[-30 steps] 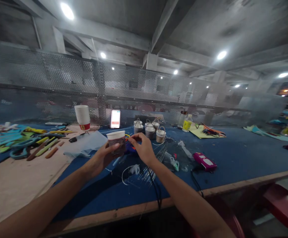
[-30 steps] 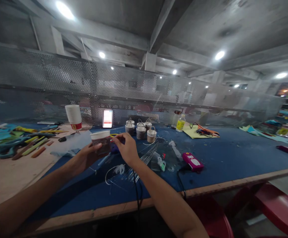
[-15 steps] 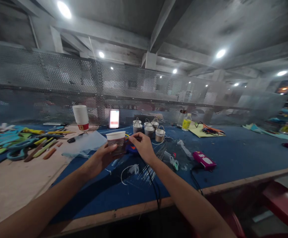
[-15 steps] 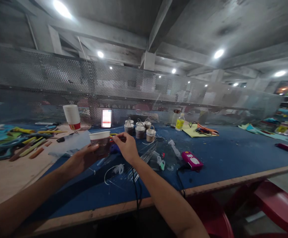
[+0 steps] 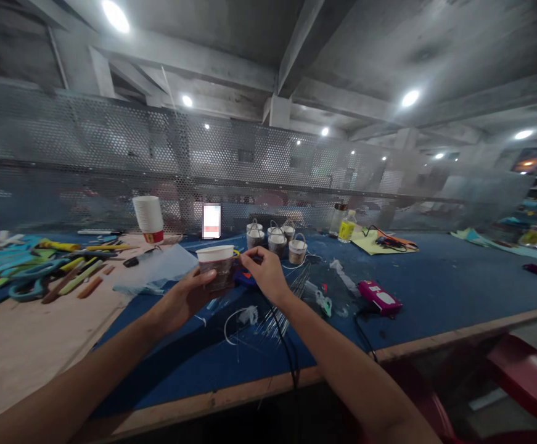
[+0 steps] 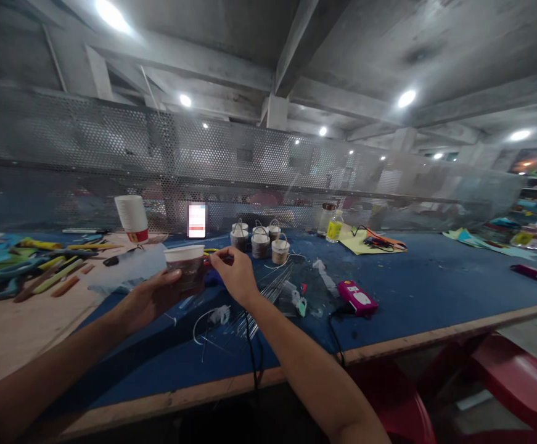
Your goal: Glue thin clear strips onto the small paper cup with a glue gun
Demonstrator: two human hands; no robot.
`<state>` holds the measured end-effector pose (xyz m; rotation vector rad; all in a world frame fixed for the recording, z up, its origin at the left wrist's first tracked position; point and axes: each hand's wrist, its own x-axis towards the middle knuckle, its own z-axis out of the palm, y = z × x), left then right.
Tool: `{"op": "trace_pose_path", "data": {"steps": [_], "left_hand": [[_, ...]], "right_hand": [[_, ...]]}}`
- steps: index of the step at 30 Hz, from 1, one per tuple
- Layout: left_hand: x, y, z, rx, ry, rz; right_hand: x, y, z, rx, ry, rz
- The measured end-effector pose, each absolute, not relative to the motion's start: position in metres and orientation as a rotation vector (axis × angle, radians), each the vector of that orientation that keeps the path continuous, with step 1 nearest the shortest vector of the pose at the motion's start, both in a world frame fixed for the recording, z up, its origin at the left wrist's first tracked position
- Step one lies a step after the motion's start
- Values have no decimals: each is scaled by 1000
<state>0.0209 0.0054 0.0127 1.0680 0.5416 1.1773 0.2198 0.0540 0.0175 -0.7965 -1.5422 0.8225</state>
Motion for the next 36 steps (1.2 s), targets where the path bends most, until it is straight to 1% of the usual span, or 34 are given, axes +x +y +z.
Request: {"op": "trace_pose_path", "data": {"steps": [13, 29, 36], "left_hand": [[19, 6, 10, 1097, 511, 1158], [17, 4, 14, 1099, 601, 1172], [13, 11, 8, 1103, 541, 1127]], "right_hand": [[220, 55, 17, -766, -1546, 864], [219, 54, 20, -807, -1517, 967], [218, 55, 21, -762, -1476, 1031]]}}
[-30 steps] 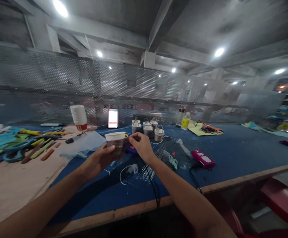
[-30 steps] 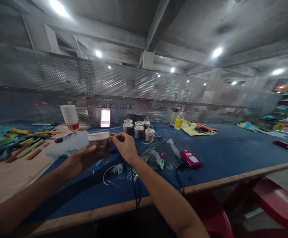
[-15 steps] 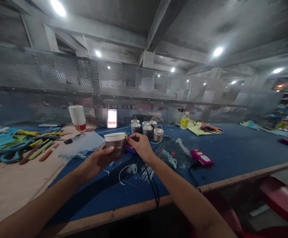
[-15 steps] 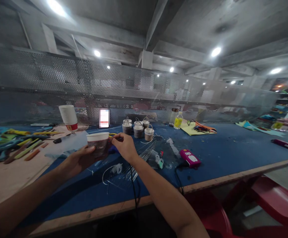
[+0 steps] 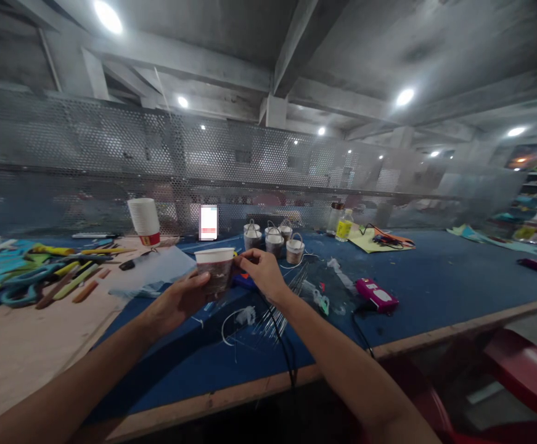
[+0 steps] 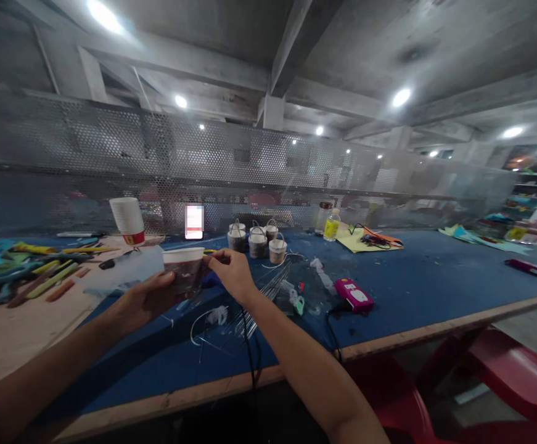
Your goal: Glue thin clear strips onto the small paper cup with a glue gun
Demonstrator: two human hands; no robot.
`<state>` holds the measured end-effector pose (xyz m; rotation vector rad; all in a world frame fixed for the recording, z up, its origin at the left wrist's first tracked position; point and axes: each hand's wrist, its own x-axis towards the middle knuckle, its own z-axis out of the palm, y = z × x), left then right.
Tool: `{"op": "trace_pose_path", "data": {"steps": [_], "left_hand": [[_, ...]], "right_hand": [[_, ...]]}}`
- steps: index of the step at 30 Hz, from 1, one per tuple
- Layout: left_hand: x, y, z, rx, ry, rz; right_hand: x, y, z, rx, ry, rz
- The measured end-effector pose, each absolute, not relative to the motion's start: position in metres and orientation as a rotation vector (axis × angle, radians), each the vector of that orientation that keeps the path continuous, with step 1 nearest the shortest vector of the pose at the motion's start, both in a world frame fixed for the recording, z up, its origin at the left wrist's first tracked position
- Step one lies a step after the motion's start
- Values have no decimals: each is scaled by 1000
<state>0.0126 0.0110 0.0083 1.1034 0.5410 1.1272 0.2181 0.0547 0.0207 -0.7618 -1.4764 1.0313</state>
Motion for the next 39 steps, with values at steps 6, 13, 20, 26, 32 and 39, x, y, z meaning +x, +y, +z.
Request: {"op": "trace_pose_path", "data": {"steps": [6, 13, 20, 26, 32, 39], "left_hand": [[13, 13, 8, 1102, 530, 1095], [19, 5, 18, 1093, 624, 1124], [25, 5, 13, 1137, 704, 1171], [32, 1, 15, 1175, 831, 1235], [32, 3, 13, 1138, 774, 1226], [30, 7, 10, 1107, 693, 1203]], "right_hand": [[217, 56, 21, -789, -1435, 1070], [217, 57, 18, -784, -1382, 1041], [212, 58, 11, -818, -1470, 994], [208, 53, 13, -826, -1519, 930], [207, 53, 12, -801, -1509, 983], [208, 57, 9, -806, -1500, 973]]}}
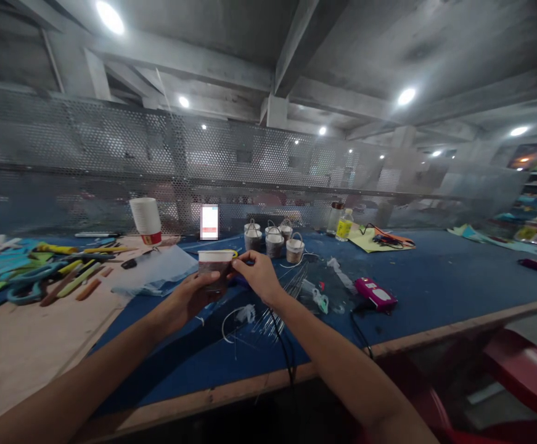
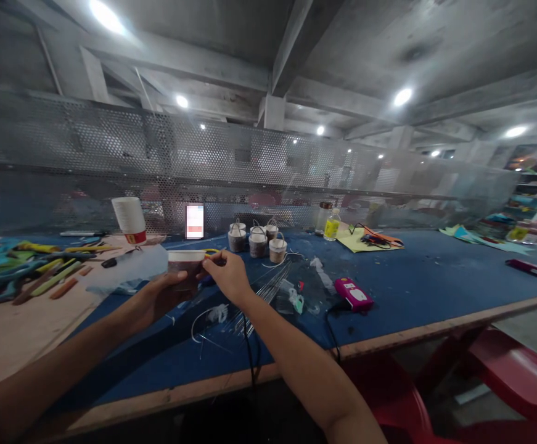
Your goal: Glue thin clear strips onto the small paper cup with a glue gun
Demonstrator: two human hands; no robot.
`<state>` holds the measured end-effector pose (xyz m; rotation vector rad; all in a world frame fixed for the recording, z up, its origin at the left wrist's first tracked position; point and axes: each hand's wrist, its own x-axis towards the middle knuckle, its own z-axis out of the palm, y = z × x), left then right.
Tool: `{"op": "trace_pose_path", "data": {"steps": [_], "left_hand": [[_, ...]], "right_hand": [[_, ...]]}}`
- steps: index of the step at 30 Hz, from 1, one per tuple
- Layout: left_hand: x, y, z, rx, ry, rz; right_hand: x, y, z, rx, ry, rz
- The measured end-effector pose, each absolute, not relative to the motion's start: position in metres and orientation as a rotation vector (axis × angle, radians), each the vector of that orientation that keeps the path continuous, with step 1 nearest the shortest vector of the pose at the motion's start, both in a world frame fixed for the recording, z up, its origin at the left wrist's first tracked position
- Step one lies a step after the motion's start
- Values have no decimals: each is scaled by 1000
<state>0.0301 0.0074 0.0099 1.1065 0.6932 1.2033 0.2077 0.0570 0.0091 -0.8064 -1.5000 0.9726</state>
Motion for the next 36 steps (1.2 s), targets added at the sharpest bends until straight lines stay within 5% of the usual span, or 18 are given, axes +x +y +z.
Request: {"op": "trace_pose_path", "data": {"steps": [17, 36], "left_hand": [[17, 6, 14, 951, 607, 1194], [27, 0, 20, 1096, 756, 1197]], "right_hand": [[221, 75, 3, -867, -1381, 1080], [212, 43, 14, -721, -1594, 727]]}}
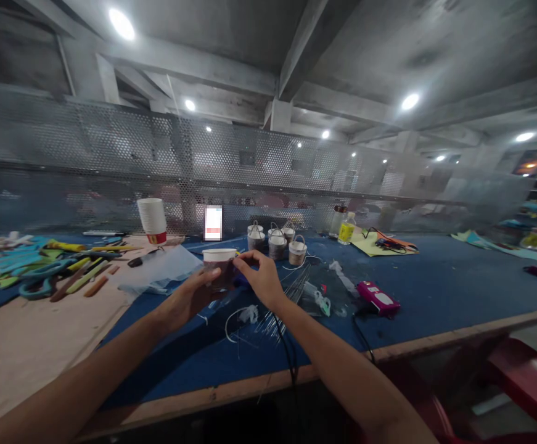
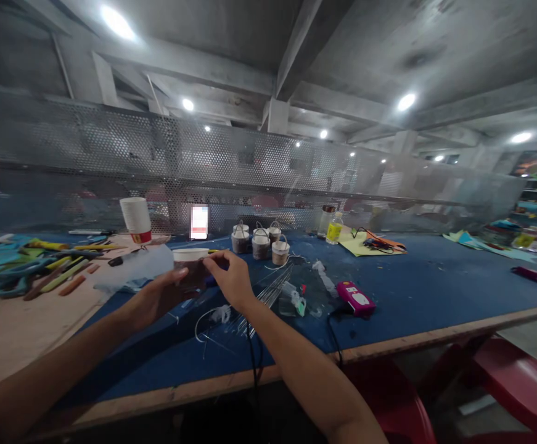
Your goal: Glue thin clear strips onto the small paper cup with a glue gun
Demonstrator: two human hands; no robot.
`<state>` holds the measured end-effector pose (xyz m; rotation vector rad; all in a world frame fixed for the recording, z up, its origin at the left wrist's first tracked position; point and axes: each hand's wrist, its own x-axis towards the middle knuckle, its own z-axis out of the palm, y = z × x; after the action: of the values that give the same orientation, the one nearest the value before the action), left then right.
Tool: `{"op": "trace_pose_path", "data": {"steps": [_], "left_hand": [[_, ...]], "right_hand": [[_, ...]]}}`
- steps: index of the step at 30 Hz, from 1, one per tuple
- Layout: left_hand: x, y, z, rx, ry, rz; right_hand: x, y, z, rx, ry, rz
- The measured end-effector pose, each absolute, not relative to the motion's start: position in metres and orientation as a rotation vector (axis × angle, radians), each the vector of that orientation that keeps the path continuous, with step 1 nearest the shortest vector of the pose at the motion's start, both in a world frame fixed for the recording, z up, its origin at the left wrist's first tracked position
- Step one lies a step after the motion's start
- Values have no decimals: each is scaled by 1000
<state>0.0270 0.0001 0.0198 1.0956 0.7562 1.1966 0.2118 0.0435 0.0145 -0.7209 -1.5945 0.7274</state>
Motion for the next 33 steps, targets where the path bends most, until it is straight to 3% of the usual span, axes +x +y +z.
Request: {"op": "trace_pose_path", "data": {"steps": [11, 16, 24, 29, 33], "left_hand": [[22, 8, 14, 1014, 706, 1201], [21, 8, 16, 877, 708, 1239], [21, 5, 26, 779, 686, 1290], [19, 4, 27, 806, 676, 1280], [19, 4, 23, 860, 690, 1308]], "right_hand": [[212, 34, 13, -572, -1941, 106], [222, 50, 12, -933, -1846, 142], [236, 63, -5, -1527, -2302, 87], [232, 65, -7, -1430, -2187, 86], [222, 62, 5, -1003, -1842, 501]]}}
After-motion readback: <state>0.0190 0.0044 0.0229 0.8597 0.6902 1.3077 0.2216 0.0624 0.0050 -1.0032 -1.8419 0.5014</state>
